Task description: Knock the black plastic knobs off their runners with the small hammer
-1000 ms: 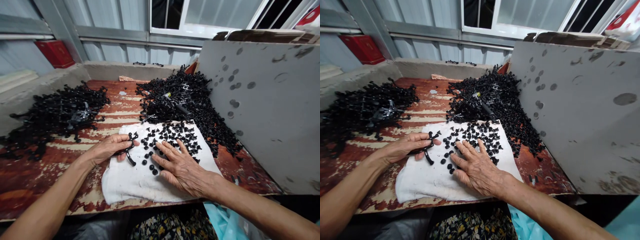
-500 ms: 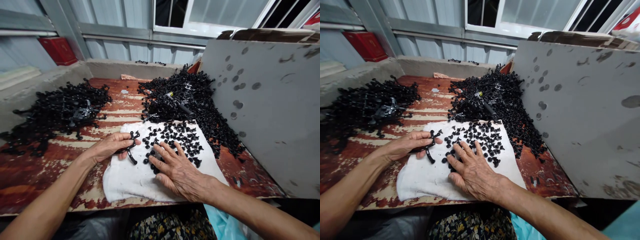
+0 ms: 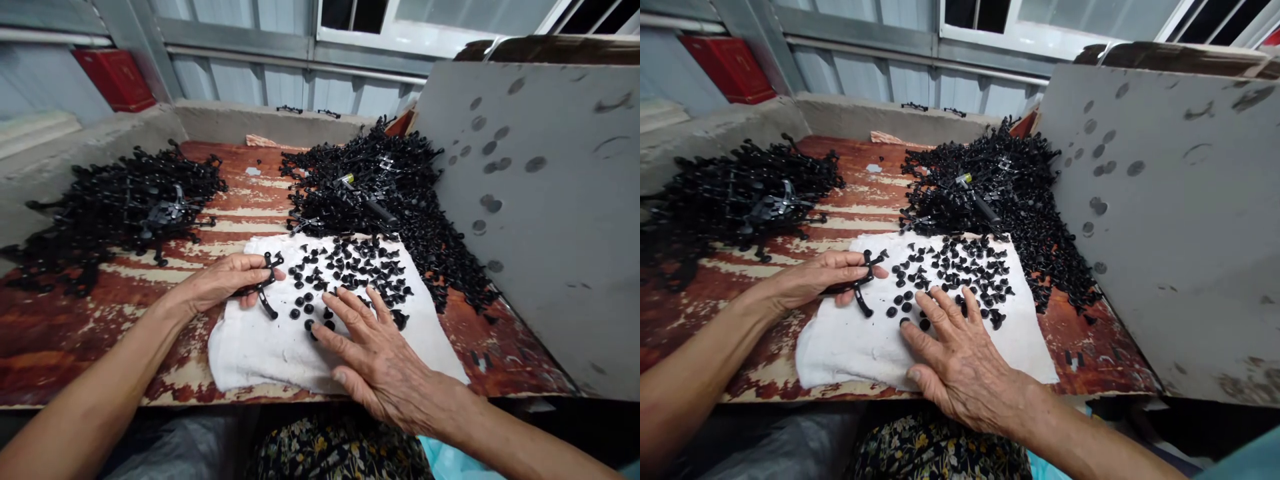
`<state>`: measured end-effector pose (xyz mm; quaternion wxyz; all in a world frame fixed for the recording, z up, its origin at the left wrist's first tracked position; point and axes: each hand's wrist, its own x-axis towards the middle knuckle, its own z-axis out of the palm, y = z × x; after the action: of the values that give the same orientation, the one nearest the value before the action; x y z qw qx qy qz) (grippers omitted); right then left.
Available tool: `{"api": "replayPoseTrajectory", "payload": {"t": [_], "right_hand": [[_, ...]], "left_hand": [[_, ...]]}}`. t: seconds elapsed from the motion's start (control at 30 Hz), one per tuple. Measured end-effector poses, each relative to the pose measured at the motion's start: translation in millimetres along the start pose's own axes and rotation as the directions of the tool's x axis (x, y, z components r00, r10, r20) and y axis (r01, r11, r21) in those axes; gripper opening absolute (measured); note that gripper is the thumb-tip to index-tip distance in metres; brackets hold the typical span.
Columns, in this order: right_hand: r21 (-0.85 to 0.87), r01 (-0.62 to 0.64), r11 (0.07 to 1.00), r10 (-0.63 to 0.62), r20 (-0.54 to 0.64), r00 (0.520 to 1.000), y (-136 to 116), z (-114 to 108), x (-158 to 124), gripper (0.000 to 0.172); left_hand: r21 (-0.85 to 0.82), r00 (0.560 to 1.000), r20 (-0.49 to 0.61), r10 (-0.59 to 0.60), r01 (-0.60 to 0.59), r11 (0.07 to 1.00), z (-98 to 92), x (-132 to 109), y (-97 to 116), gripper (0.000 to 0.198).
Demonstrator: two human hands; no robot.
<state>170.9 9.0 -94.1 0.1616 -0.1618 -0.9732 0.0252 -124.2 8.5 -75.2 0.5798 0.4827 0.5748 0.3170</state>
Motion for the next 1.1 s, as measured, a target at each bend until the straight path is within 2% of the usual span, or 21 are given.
{"api": "replayPoseTrajectory", "payload": {"t": [0.1, 0.27, 0.37, 0.43, 0.6, 0.97, 1.1], "right_hand": [[0.021, -0.012, 1.000, 0.012, 0.012, 1.000, -3.1, 1.0, -2.1, 0.039], [0.069, -0.084, 0.994, 0.073, 0.140, 0.987, -5.7, -1.8, -1.1, 0.038], [0.088, -0.098, 0.991, 0.081, 0.174, 0.981, -6.4, -3.5, -2.8, 0.038], [0.090, -0.098, 0.991, 0.083, 0.153, 0.985, -5.7, -3.9, -5.5, 0.039], [0.024, -0.146, 0.989, 0.146, 0.014, 0.989, 0.6, -1.6, -9.1, 0.041], [0.019, -0.133, 0.991, 0.133, 0.005, 0.991, -2.6, 3.6, 0.3, 0.042], [0.001, -0.149, 0.989, 0.149, -0.039, 0.988, -4.7, 7.1, 9.0, 0.039]], "left_hand": [[-0.008, 1.000, 0.008, -0.001, 0.001, 1.000, -0.8, 0.3, -1.7, 0.049], [-0.007, 1.000, -0.006, -0.006, 0.006, 1.000, -4.8, 1.7, -6.8, 0.044], [-0.005, 1.000, -0.007, -0.006, 0.006, 1.000, -5.8, 2.0, -7.7, 0.042], [-0.002, 1.000, -0.006, -0.004, 0.004, 1.000, -6.0, 1.9, -7.5, 0.040], [0.000, 1.000, -0.003, -0.007, 0.007, 1.000, -5.6, 2.3, -7.7, 0.041], [0.016, 1.000, -0.022, -0.013, 0.013, 1.000, -5.7, 3.7, -8.9, 0.043], [0.032, 1.000, -0.023, -0.006, 0.007, 0.999, -6.5, 3.8, -10.2, 0.042]]}}
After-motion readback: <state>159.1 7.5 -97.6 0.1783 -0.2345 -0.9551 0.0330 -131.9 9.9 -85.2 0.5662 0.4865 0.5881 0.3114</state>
